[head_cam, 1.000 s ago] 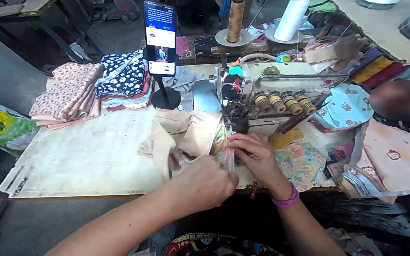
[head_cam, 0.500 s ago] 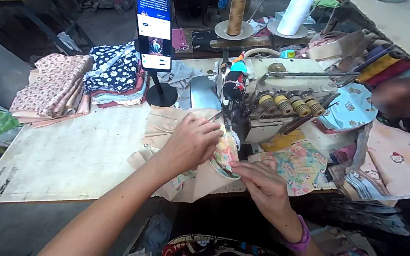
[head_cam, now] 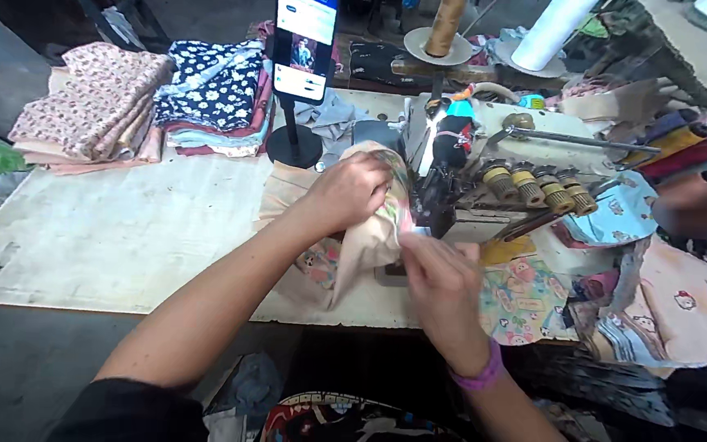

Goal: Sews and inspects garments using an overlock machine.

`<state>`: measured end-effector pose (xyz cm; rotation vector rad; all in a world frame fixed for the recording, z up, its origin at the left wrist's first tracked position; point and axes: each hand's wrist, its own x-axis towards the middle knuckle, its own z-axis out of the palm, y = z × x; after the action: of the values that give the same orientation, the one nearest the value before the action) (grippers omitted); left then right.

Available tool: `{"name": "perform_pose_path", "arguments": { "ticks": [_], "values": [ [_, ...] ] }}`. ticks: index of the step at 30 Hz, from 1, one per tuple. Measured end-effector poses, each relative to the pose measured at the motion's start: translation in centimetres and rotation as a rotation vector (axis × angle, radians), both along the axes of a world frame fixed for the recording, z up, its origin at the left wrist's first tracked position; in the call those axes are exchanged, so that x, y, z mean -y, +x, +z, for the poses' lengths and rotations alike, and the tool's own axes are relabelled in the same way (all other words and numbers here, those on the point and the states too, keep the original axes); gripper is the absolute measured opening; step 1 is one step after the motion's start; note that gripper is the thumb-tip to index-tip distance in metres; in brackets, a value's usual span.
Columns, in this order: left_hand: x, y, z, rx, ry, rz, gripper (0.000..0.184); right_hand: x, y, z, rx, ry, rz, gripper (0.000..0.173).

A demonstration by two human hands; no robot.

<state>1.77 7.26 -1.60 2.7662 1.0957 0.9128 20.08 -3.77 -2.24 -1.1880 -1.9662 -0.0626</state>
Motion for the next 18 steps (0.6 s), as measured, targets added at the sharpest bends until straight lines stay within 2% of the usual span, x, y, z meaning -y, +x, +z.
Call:
{"name": "perform_pose_path", "arguments": {
  "ticks": [3, 5, 7, 8, 10, 11, 13, 15, 16, 18],
  "values": [
    [-0.4, -0.1, 0.3, 0.029, -0.133, 0.146, 0.026, -2.2, -3.3, 0.4, 0.185, 0.006, -0.042, 0.013],
    [1.0, -0.2, 0.9, 0.067, -0.319, 0.258, 0.036, -3.4, -3.8, 0.6, 0.174, 0.003, -0.008, 0.014],
    [3.8, -0.6, 1.2, 0.140, -0.465, 0.340, 0.047, -2.5, -3.1, 0.4, 0.115, 0.004, 0.087, 0.018],
    [5.8, -0.7, 0.7, 0.179, -0.423, 0.368, 0.050, -1.2, -2.3, 0.0, 0.067, -0.003, 0.145, 0.019],
    [9.8, -0.1, -1.5, 0.207, -0.190, 0.380, 0.050, 1.9, 0.5, -1.2, -0.030, -0.057, 0.238, 0.023],
    [11.6, 0.7, -2.3, 0.185, -0.055, 0.368, 0.045, 2.8, 2.3, -2.0, -0.050, -0.097, 0.241, 0.023],
    [13.8, 2.3, -2.7, 0.048, 0.150, 0.378, 0.037, 2.2, 6.4, -3.3, -0.044, -0.156, 0.115, 0.027],
    [13.9, 2.9, -1.4, -0.034, 0.147, 0.320, 0.039, 1.6, 10.2, -2.1, -0.053, -0.202, 0.014, 0.027],
    [13.4, 2.7, 0.3, -0.046, 0.121, 0.284, 0.034, 1.7, 11.0, -0.1, -0.071, -0.200, 0.025, 0.026],
    [13.5, 1.5, 4.9, -0.029, 0.073, 0.193, 0.022, 2.6, 11.4, 4.7, -0.075, -0.172, 0.173, 0.024]
  ]
}}
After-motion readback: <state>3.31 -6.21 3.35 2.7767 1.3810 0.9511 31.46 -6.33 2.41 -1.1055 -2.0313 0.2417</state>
